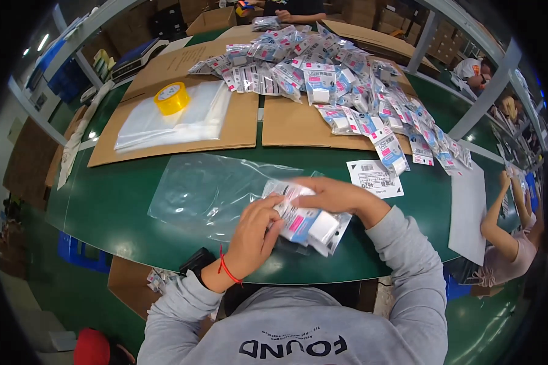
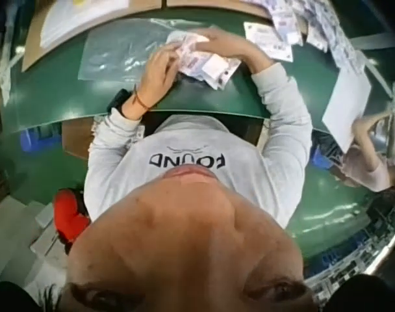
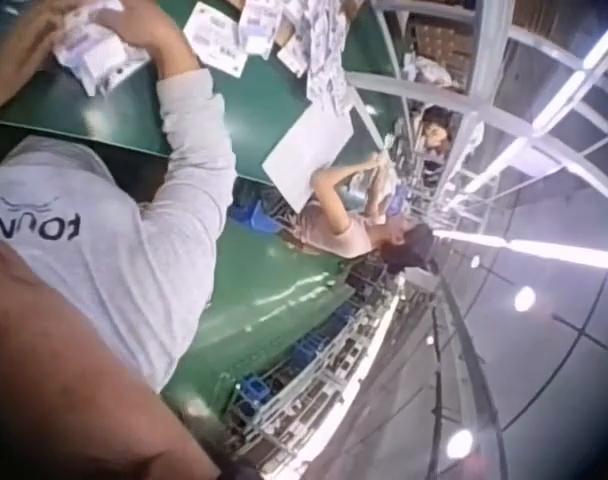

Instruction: The person packs small chargers into a plastic bag, inserts a paper label, and then folds the bag closed before placing it into a cardboard box.

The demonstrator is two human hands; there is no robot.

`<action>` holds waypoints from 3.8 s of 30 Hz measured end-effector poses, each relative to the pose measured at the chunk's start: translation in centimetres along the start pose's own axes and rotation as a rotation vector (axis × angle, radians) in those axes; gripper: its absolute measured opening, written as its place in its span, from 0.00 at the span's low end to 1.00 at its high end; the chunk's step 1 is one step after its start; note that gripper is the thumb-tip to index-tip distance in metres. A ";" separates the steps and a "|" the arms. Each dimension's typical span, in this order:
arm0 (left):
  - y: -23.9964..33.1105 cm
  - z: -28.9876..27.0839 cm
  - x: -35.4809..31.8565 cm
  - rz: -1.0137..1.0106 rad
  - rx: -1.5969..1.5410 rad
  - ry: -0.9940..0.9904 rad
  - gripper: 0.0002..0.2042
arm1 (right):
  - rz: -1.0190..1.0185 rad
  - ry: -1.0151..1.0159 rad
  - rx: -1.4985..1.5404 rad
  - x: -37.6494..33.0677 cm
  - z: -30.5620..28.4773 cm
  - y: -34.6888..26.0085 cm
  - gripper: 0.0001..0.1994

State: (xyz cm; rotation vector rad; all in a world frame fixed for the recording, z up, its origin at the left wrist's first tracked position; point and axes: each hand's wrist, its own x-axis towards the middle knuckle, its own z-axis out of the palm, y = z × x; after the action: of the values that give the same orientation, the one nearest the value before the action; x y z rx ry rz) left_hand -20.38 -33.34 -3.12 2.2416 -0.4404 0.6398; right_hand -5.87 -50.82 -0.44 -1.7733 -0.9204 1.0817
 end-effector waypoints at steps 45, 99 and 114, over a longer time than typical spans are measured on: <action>6.0 4.0 -3.7 0.664 -0.101 -0.274 0.09 | 0.132 0.287 0.560 5.8 8.8 -1.4 0.30; -0.7 0.1 3.8 -0.942 -1.335 0.363 0.17 | -0.100 0.870 -1.265 -12.7 -8.0 6.7 0.24; 1.5 2.3 3.9 -0.853 -1.262 0.228 0.14 | -0.661 0.936 -0.806 -7.7 -0.8 -1.5 0.29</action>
State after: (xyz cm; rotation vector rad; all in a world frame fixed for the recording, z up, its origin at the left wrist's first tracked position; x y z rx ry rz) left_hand -17.21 -36.48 -1.39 0.9479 0.2296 0.0565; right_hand -8.12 -57.25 3.47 -1.9998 -1.2303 -0.6199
